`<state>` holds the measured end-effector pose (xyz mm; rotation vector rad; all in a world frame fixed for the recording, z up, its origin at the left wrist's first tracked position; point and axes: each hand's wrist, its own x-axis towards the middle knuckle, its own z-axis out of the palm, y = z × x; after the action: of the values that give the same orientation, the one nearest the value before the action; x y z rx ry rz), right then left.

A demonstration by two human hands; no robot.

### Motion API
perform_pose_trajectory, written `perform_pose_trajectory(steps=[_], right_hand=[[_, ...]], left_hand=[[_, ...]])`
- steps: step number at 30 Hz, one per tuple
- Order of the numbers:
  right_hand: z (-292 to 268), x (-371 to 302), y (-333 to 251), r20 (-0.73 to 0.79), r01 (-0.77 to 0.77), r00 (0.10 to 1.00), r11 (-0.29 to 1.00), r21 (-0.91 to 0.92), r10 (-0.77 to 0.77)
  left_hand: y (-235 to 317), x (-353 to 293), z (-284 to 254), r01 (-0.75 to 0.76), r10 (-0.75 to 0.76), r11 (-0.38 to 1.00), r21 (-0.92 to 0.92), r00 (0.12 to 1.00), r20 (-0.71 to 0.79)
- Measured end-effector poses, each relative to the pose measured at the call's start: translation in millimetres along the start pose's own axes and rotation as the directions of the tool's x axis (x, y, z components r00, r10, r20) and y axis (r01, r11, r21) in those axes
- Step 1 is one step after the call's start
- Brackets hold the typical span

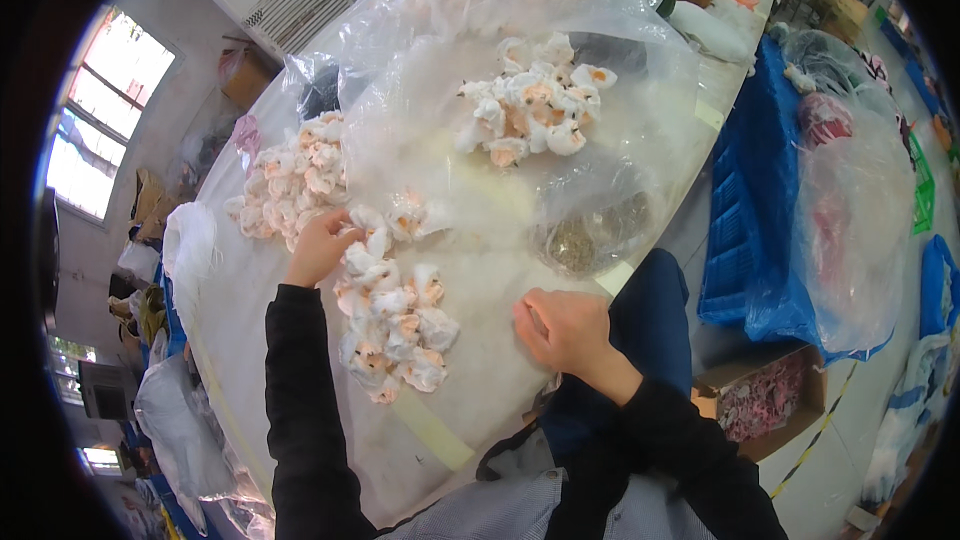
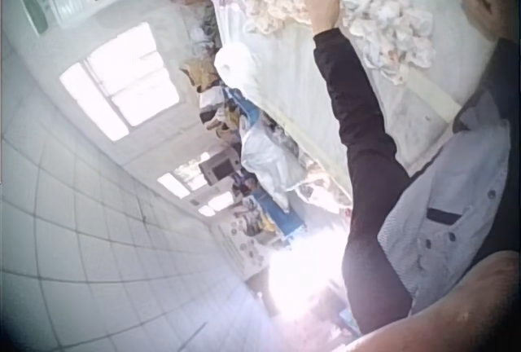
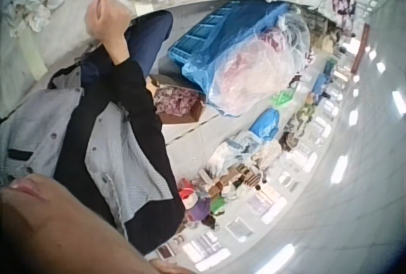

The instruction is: The person assembles small white stuffed animals by hand, inserting small components into each one and placing them on a table. The person handles the items one at a time, repeatedly picking up a stuffed animal, inserting a small part, and setting it down.

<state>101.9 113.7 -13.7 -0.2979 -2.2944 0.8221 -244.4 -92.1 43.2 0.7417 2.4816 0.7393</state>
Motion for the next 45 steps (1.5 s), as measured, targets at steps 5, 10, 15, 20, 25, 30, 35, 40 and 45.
perform_pose_trajectory(steps=[5,10,15,20,25,30,35,40,45], right_hand=[[1,0,1,-0.004,0.006,1.000,1.000,0.024,-0.006],[0,-1,2,-0.004,0.035,0.999,0.999,0.025,-0.035],[-2,-3,2,0.000,0.036,0.999,0.998,0.054,-0.036],[-7,-3,0,0.000,0.105,0.994,0.992,0.063,-0.106],[-5,-6,3,0.029,0.100,0.994,0.994,0.050,-0.101],[-6,-4,6,-0.010,0.128,0.992,0.990,0.053,-0.128],[-3,-9,4,0.009,0.088,0.996,0.994,0.057,-0.089],[-3,-6,1,-0.005,0.089,0.996,0.994,0.057,-0.089],[-1,-10,5,-0.025,0.091,0.996,0.993,0.076,-0.089]], left_hand=[[-1,-39,-6,-0.112,0.117,0.981,-0.161,0.993,0.025],[10,-62,-6,-0.093,0.074,0.927,-0.365,0.995,-0.064],[18,-73,-3,-0.176,0.123,0.901,-0.397,0.980,-0.155],[34,-74,3,-0.176,0.154,0.921,-0.348,0.984,-0.089],[24,-59,9,-0.199,0.216,0.941,-0.272,0.976,0.032],[37,-51,10,-0.277,0.246,0.950,-0.143,0.948,-0.202],[52,-51,2,-0.358,0.359,0.933,0.038,0.933,-0.024],[47,-45,17,-0.365,0.364,0.929,0.057,0.931,0.031],[52,-34,19,-0.288,0.298,0.954,0.082,0.943,-0.152]])
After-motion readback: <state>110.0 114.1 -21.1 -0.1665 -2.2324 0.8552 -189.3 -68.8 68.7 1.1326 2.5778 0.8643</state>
